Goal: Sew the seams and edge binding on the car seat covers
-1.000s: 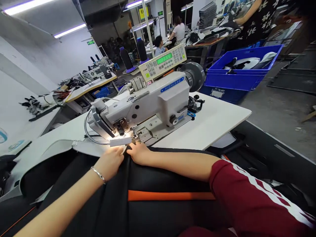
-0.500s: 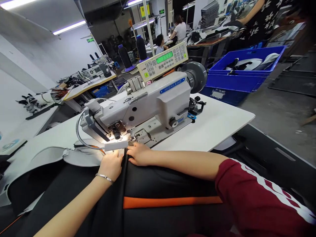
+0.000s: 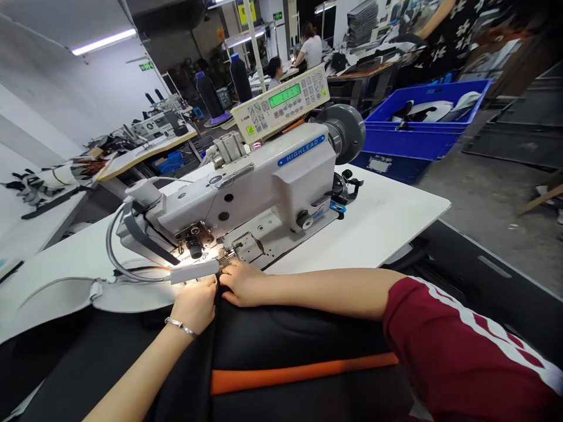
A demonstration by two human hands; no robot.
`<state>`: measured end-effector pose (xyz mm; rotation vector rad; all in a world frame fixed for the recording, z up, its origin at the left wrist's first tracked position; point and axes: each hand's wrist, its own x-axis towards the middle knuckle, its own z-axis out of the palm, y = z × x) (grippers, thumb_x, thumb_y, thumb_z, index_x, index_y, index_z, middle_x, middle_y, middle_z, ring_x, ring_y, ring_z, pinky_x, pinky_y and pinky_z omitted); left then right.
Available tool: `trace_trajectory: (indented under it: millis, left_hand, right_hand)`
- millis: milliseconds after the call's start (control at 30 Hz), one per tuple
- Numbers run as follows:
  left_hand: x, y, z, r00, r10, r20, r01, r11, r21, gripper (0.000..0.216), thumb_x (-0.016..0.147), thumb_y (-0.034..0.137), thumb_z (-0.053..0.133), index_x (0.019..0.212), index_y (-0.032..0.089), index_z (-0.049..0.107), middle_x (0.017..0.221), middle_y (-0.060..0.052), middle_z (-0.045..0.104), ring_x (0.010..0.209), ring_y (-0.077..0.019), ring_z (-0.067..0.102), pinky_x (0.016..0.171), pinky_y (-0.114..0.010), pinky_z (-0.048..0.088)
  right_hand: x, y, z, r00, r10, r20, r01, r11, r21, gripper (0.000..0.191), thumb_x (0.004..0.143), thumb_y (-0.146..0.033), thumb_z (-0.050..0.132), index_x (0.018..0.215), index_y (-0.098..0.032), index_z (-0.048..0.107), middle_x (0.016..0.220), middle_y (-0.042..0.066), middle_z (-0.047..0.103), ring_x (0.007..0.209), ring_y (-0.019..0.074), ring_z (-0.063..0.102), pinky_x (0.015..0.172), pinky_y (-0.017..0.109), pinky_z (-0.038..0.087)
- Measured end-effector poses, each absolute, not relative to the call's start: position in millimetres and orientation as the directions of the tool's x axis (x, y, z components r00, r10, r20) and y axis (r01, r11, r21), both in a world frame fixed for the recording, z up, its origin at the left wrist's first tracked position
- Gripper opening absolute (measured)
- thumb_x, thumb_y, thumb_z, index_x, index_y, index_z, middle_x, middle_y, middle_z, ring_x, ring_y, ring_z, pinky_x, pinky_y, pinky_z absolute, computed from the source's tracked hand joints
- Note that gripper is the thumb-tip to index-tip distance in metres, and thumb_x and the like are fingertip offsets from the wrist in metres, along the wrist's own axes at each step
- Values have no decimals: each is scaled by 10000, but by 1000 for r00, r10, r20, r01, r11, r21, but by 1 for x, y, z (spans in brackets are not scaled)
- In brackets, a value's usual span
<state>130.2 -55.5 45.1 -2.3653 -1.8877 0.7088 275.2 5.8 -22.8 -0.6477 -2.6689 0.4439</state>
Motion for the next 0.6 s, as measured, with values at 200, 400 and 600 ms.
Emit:
trace_trajectory:
  millis: [200, 400, 600]
  left_hand:
    - [126, -52, 44, 211, 928, -307, 897, -308, -317, 287, 819, 33, 409, 946, 95, 659, 1010, -153, 667, 957, -312, 647, 839, -417, 489]
    - [117, -47, 42, 198, 933, -302, 887, -302, -349, 338, 852, 37, 374, 1010, 97, 668, 1072, -154, 664, 1009, -310, 647, 857, -394, 510]
    - [119, -45, 39, 225, 936, -271, 880, -315, -356, 372, 855, 34, 360, 1039, 97, 677, 1066, -161, 673, 1015, -306, 650, 869, -398, 523]
  right_hand:
    - [271, 6, -23, -829, 495, 261, 390, 846, -364, 309, 904, -370, 604, 1012, -84, 644, 1072, 152, 622, 1005, 270, 537, 975, 406, 432]
    - [265, 6, -20, -802, 536, 264, 418, 819, -393, 296, 896, -354, 617, 1011, -82, 642, 1082, 160, 617, 1018, 288, 536, 937, 415, 457]
    - [263, 6, -19, -801, 519, 299, 412, 840, -352, 302, 891, -344, 624, 1027, -78, 663, 1090, 162, 634, 1042, 280, 555, 974, 397, 451]
